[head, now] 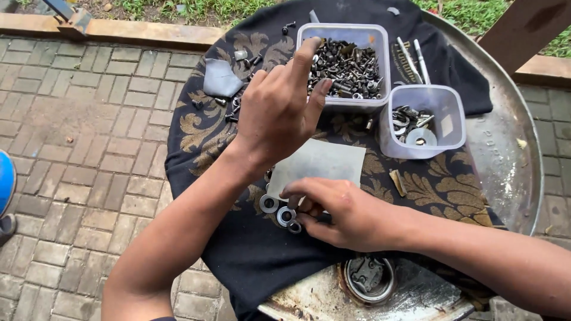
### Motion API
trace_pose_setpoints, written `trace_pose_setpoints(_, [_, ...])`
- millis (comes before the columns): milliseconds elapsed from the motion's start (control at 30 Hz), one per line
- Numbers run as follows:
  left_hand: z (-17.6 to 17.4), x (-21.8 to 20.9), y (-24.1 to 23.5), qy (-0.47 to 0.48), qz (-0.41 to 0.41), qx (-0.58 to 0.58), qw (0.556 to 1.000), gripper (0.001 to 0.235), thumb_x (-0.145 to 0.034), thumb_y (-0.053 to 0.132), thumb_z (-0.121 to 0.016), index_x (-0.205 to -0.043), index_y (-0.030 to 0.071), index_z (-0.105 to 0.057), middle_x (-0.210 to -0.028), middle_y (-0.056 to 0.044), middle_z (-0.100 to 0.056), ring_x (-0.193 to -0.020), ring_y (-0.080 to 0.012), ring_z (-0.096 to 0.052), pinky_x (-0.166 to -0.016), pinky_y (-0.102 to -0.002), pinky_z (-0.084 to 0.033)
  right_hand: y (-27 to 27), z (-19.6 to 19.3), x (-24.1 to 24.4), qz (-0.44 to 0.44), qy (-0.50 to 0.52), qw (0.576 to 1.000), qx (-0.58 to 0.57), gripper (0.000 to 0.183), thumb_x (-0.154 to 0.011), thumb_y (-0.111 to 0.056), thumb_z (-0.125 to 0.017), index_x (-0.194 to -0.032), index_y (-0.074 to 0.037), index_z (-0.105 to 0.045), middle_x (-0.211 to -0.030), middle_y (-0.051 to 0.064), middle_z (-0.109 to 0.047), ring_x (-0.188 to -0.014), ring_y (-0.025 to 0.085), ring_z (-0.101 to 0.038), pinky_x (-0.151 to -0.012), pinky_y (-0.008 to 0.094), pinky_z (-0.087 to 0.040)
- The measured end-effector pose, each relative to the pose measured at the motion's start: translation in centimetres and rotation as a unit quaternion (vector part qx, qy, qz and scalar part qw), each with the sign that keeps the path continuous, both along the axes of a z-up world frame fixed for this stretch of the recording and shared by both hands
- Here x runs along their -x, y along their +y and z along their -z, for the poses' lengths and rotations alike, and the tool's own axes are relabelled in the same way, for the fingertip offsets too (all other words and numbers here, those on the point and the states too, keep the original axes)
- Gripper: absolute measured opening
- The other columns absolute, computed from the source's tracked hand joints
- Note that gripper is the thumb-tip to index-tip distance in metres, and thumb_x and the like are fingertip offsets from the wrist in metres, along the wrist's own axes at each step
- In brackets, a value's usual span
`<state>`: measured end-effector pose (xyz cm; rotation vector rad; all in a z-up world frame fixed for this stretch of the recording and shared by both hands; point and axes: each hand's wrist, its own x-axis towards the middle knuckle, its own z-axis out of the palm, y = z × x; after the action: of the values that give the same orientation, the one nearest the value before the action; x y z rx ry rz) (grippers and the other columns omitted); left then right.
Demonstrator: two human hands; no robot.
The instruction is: The person sands metal washers one at a time on a small abrasive sheet placed on a table. They pick each washer from a pile, rub it on the sheet, and place it into a plastic container. The process is repeated for multiple washers.
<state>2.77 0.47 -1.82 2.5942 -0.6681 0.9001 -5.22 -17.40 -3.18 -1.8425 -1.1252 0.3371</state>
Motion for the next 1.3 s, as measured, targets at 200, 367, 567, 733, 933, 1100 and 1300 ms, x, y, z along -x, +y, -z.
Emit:
trace_pose_setpoints(200, [0.2,-0.3,0.1,-0.011,-0.005,-0.017,1.0,0.047,-0.114,0.033,-0.058,-0.148,0.005,-0.041,-0.08,-0.004,-0.063,-0.067,-0.0243,-0.058,-0.064,-0.04,-0.047,-0.9,-1.3,-1.2,-0.008,-0.093,0.996,-0.007,0.025,-0.096,-0.001,-0.06,-0.12,-0.001,-0.057,-0.101,0.011,-0.065,-0.075,0.021,-0.067,-0.067,0.03,-0.055])
trace_pose_setpoints(367, [0.5,-0.7,0.2,-0.019,0.014,-0.029,0.999,0.042,-0.112,0.032,-0.057,-0.141,0.004,-0.046,-0.095,-0.006,-0.069,-0.074,-0.0266,-0.063,-0.065,-0.041,-0.047,-1.5,-2.2,-2.2,-0.014,-0.153,0.988,-0.006,0.02,-0.095,-0.004,-0.062,-0.115,-0.001,-0.062,-0.101,0.012,-0.066,-0.074,0.024,-0.067,-0.069,0.033,-0.055])
trace_pose_setpoints(567, [0.2,-1.5,0.9,0.01,0.04,-0.061,0.997,0.022,-0.106,0.029,-0.058,-0.113,0.007,-0.059,-0.088,-0.008,-0.068,-0.074,-0.0283,-0.065,-0.063,-0.042,-0.049,-4.6,-4.1,-4.4,0.026,-0.29,0.956,-0.046,0.019,-0.087,0.0,-0.074,-0.104,0.008,-0.068,-0.095,0.021,-0.074,-0.078,0.026,-0.075,-0.068,0.028,-0.066])
trace_pose_setpoints(733, [0.6,-2.2,1.9,0.076,0.1,-0.081,0.989,0.023,-0.105,0.03,-0.064,-0.107,0.007,-0.062,-0.088,-0.009,-0.067,-0.076,-0.0299,-0.064,-0.06,-0.045,-0.052,-8.0,-5.7,-6.1,0.177,-0.331,0.927,0.015,0.013,-0.097,0.009,-0.077,-0.108,0.014,-0.072,-0.097,0.024,-0.074,-0.073,0.023,-0.069,-0.071,0.035,-0.058])
trace_pose_setpoints(933, [-0.2,-1.3,1.1,0.13,0.166,-0.076,0.975,0.027,-0.103,0.027,-0.066,-0.118,0.004,-0.064,-0.091,-0.012,-0.065,-0.079,-0.0349,-0.063,-0.068,-0.049,-0.048,-10.2,-6.1,-8.2,0.273,-0.269,0.905,0.184,0.016,-0.102,-0.006,-0.078,-0.112,0.006,-0.075,-0.088,0.013,-0.073,-0.072,0.018,-0.065,-0.069,0.033,-0.054])
trace_pose_setpoints(1100, [-1.8,-0.3,0.7,0.202,0.204,-0.011,0.958,0.036,-0.102,0.025,-0.063,-0.126,-0.001,-0.065,-0.105,-0.015,-0.071,-0.088,-0.0296,-0.067,-0.071,-0.043,-0.055,-10.1,-6.1,-8.9,0.305,-0.174,0.884,0.308,0.015,-0.092,-0.018,-0.07,-0.096,-0.006,-0.078,-0.08,0.007,-0.078,-0.066,0.019,-0.071,-0.07,0.037,-0.055])
trace_pose_setpoints(1300, [-1.4,-0.5,0.6,0.236,0.207,-0.031,0.949,0.027,-0.1,0.026,-0.065,-0.116,0.005,-0.07,-0.092,-0.009,-0.069,-0.079,-0.0281,-0.067,-0.062,-0.044,-0.054,-9.5,-6.0,-9.0,0.308,-0.145,0.867,0.364,0.03,-0.092,-0.015,-0.062,-0.118,-0.006,-0.075,-0.096,0.016,-0.079,-0.075,0.026,-0.077,-0.082,0.044,-0.059])
